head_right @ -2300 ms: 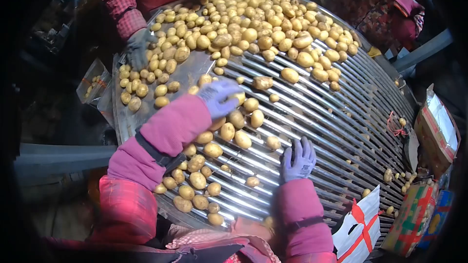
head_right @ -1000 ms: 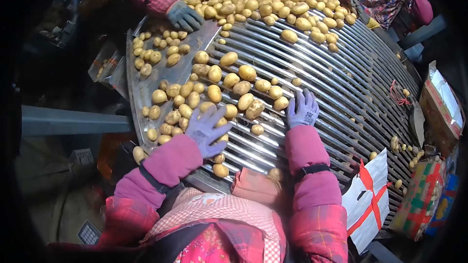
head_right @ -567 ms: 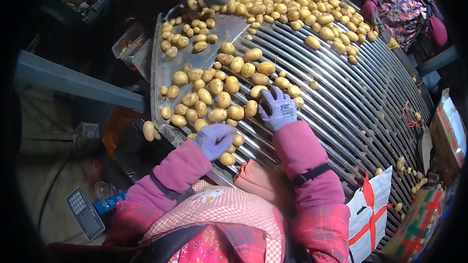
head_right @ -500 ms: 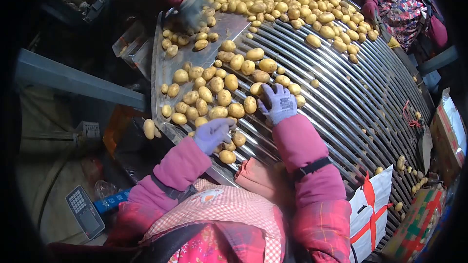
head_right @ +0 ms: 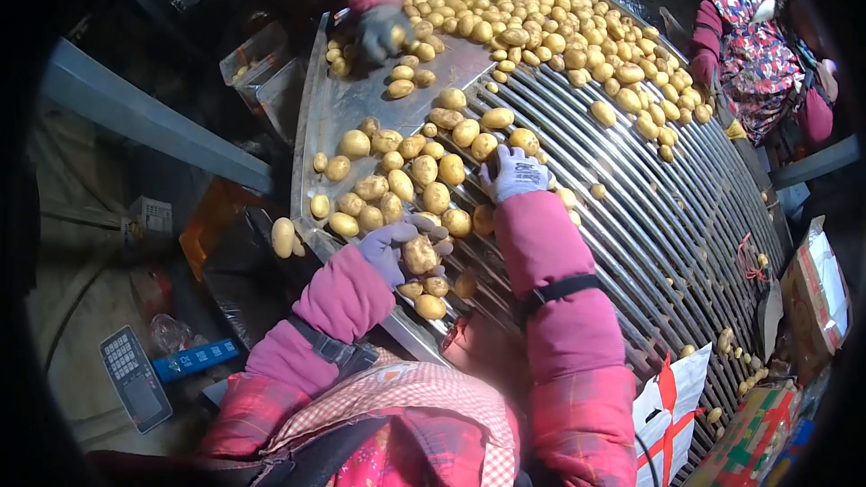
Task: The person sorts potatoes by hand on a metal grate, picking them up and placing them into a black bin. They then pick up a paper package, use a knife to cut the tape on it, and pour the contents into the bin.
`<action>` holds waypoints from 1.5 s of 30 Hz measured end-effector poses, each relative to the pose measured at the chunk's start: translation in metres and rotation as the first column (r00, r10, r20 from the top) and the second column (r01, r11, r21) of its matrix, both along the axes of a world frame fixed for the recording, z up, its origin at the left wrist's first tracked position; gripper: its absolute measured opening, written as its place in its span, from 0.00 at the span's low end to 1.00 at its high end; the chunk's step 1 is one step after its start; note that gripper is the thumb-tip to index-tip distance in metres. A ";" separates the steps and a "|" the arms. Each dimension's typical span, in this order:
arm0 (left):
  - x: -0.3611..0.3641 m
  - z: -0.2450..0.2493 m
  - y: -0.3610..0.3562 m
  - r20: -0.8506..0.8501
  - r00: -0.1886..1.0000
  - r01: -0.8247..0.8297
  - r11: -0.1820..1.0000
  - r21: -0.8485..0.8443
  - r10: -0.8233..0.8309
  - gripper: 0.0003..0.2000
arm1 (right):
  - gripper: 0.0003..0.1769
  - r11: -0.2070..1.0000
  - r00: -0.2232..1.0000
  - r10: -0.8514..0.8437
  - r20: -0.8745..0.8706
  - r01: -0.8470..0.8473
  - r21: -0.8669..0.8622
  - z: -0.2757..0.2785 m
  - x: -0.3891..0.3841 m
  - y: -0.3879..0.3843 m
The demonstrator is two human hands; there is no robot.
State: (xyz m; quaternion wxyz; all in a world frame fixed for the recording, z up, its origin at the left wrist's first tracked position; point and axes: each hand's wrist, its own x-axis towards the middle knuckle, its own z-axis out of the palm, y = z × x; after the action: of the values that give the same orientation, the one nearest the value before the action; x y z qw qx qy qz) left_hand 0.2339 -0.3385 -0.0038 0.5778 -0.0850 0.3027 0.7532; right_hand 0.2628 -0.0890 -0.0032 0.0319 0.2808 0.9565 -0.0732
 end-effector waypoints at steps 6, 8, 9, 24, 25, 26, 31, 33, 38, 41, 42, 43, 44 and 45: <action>-0.002 0.014 0.005 -0.116 0.993 0.008 0.996 -0.093 -0.018 0.25 | 0.27 0.863 0.986 -0.162 0.034 0.158 -0.480 0.001 -0.008 0.024; -0.002 0.024 0.006 -0.052 0.998 -0.033 0.993 -0.115 0.028 0.29 | 0.23 0.655 0.952 -0.174 -0.251 -0.078 -0.752 0.028 0.011 -0.009; 0.000 0.036 0.007 -0.106 0.994 -0.047 0.982 -0.184 0.027 0.31 | 0.22 0.547 0.939 -0.163 -0.304 -0.170 -0.820 0.034 0.023 -0.025; -0.012 0.021 0.007 0.097 0.995 0.012 0.997 -0.077 -0.004 0.22 | 0.25 0.924 0.705 -0.109 -0.701 -0.189 -0.333 -0.094 0.037 0.038; -0.013 0.016 0.007 0.063 0.998 0.013 0.995 -0.102 -0.007 0.22 | 0.26 0.957 0.798 0.012 -0.603 -0.185 -0.225 -0.070 0.031 0.010; -0.015 0.011 0.007 0.029 1.000 0.015 0.992 -0.127 -0.011 0.23 | 0.25 0.917 0.783 0.182 -0.595 -0.354 -0.186 -0.051 0.033 -0.004; -0.015 0.016 0.006 0.015 1.000 0.019 0.982 -0.187 -0.016 0.28 | 0.20 0.660 0.816 -0.380 -0.435 -0.090 -0.746 -0.009 0.036 0.016; -0.015 0.018 0.007 0.034 0.999 -0.008 0.985 -0.171 0.014 0.28 | 0.23 0.938 0.893 -0.161 -0.421 0.005 -0.348 -0.008 0.019 0.047; -0.016 0.023 0.005 0.094 0.990 -0.086 0.985 -0.153 0.101 0.29 | 0.32 0.928 0.890 -0.020 -0.455 -0.152 -0.339 -0.073 -0.038 0.056; -0.017 0.016 0.002 0.182 0.968 -0.167 0.985 -0.036 0.171 0.27 | 0.31 0.859 0.858 -0.310 -0.410 0.067 -0.508 -0.050 -0.046 0.041; -0.016 0.020 0.003 0.158 0.968 -0.194 0.981 -0.023 0.195 0.28 | 0.30 0.813 0.853 -0.368 -0.370 0.102 -0.573 -0.050 -0.046 0.047; -0.016 0.016 0.001 0.160 0.967 -0.195 0.981 -0.025 0.196 0.28 | 0.27 0.633 0.810 -0.490 -0.323 0.076 -0.770 -0.048 -0.045 0.048; -0.017 0.011 0.001 0.202 0.953 -0.232 0.973 0.008 0.226 0.29 | 0.26 0.496 0.798 -0.499 -0.338 -0.057 -0.866 -0.051 -0.040 0.058; -0.017 0.007 0.003 0.248 0.936 -0.268 0.963 0.041 0.250 0.29 | 0.26 0.369 0.791 -0.487 -0.371 -0.198 -0.908 -0.055 -0.035 0.062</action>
State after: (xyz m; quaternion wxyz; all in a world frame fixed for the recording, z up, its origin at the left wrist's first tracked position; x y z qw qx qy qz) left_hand 0.2165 -0.3359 0.0032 0.5086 -0.1935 0.1886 0.8175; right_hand 0.2282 -0.0269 -0.0581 -0.1228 0.2651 0.6767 -0.6758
